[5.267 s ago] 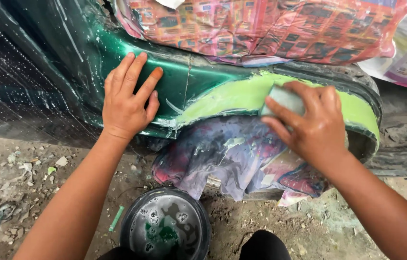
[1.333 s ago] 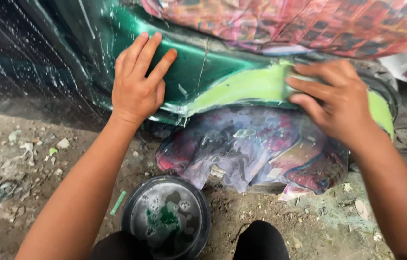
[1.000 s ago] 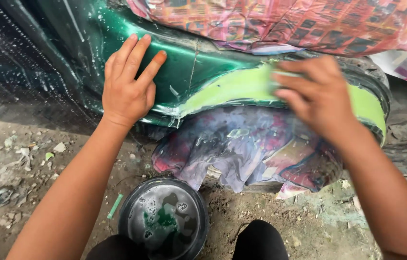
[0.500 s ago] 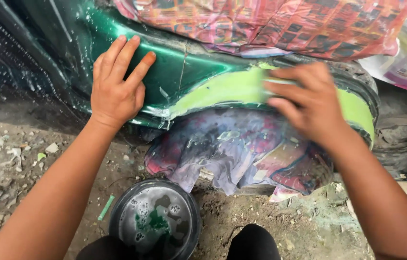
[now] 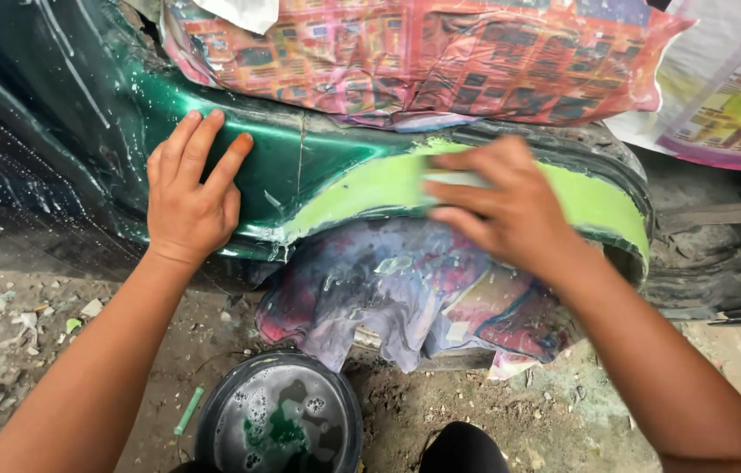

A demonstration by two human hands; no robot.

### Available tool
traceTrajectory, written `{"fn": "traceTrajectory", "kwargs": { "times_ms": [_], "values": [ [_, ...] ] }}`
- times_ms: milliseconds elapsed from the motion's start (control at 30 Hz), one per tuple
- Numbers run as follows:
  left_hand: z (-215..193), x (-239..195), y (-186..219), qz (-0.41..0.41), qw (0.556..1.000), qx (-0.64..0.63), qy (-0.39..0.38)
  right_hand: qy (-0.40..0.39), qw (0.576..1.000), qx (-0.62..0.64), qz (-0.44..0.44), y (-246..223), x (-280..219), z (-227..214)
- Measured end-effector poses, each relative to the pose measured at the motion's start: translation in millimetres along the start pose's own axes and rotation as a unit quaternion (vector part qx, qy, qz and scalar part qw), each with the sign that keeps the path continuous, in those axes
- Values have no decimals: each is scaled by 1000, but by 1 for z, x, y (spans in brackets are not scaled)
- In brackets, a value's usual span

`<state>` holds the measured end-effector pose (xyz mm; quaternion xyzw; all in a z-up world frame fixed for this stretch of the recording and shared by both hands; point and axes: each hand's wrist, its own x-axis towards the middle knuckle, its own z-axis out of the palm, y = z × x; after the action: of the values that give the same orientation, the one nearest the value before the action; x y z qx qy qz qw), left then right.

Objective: Wet sanding a green-painted car panel with a sanding block.

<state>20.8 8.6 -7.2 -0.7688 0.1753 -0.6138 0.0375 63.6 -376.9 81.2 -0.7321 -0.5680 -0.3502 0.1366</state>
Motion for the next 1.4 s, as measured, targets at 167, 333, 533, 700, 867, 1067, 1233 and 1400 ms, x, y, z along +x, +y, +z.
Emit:
{"fn": "traceTrajectory", "kwargs": {
  "times_ms": [167, 333, 533, 700, 867, 1067, 1233, 1400],
  "values": [
    [3, -1, 2, -14, 1000, 8, 6, 2, 997, -47, 58, 19, -44, -6],
    [-4, -2, 4, -11, 1000, 0, -6, -8, 997, -73, -24, -32, 27, 17],
    [2, 1, 2, -17, 1000, 8, 6, -21, 998, -60, 10, -1, -15, -7],
    [-2, -1, 3, -17, 1000, 12, 1, -13, 996, -77, -35, -36, 30, 22],
    [0, -1, 2, -19, 1000, 5, 0, -28, 999, -36, 16, 8, -22, -7],
    [1, -2, 3, -21, 1000, 11, -1, -8, 998, -53, -39, -34, 24, 32],
    [-2, -1, 2, -15, 1000, 5, -2, -7, 999, -41, -18, -25, 20, 22],
    [2, -1, 1, -15, 1000, 5, 5, -5, 991, -31, 131, 29, -46, -20]
  ]
}}
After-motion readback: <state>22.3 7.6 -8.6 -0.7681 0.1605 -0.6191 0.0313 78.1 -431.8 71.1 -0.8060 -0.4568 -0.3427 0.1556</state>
